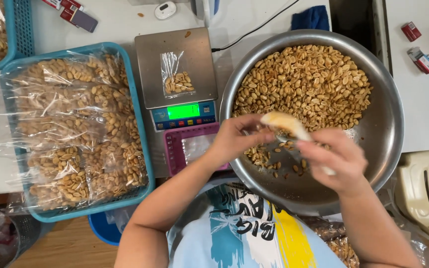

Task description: Packing roasted peanuts into small plastic bags, weighing them on a digital scale for portion control, and organizing the finished bags into a storage tray.

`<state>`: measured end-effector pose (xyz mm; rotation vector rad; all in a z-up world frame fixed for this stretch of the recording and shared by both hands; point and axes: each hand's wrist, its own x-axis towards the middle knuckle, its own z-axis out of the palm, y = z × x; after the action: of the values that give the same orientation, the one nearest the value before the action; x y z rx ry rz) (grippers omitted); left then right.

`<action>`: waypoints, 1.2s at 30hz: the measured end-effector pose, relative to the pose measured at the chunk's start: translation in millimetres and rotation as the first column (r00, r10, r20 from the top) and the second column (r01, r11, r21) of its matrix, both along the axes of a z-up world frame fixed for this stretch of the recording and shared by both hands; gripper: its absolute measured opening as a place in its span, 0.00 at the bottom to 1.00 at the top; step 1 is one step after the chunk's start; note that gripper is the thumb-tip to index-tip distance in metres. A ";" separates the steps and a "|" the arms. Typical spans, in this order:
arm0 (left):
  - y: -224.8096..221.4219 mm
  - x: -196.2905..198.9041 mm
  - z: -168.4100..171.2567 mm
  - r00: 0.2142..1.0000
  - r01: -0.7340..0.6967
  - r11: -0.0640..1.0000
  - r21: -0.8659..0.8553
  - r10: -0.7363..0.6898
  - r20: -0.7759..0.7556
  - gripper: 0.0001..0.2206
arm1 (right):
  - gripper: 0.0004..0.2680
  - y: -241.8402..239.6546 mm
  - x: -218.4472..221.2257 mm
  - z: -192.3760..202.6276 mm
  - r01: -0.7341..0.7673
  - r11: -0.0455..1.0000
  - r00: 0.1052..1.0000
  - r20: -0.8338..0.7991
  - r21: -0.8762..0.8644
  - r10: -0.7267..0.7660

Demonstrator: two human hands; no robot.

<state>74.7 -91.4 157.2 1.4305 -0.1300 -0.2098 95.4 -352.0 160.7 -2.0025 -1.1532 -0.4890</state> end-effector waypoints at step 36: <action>38.7 -4.0 -10.6 0.961 -0.275 0.911 -0.306 0.246 -0.128 0.42 | 0.05 10.4 -0.9 13.3 0.555 0.831 0.464 -0.835 0.013 -0.297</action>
<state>70.7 -52.7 146.7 1.0960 0.0969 -0.0268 94.5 -341.6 174.0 -1.8815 0.0379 0.0753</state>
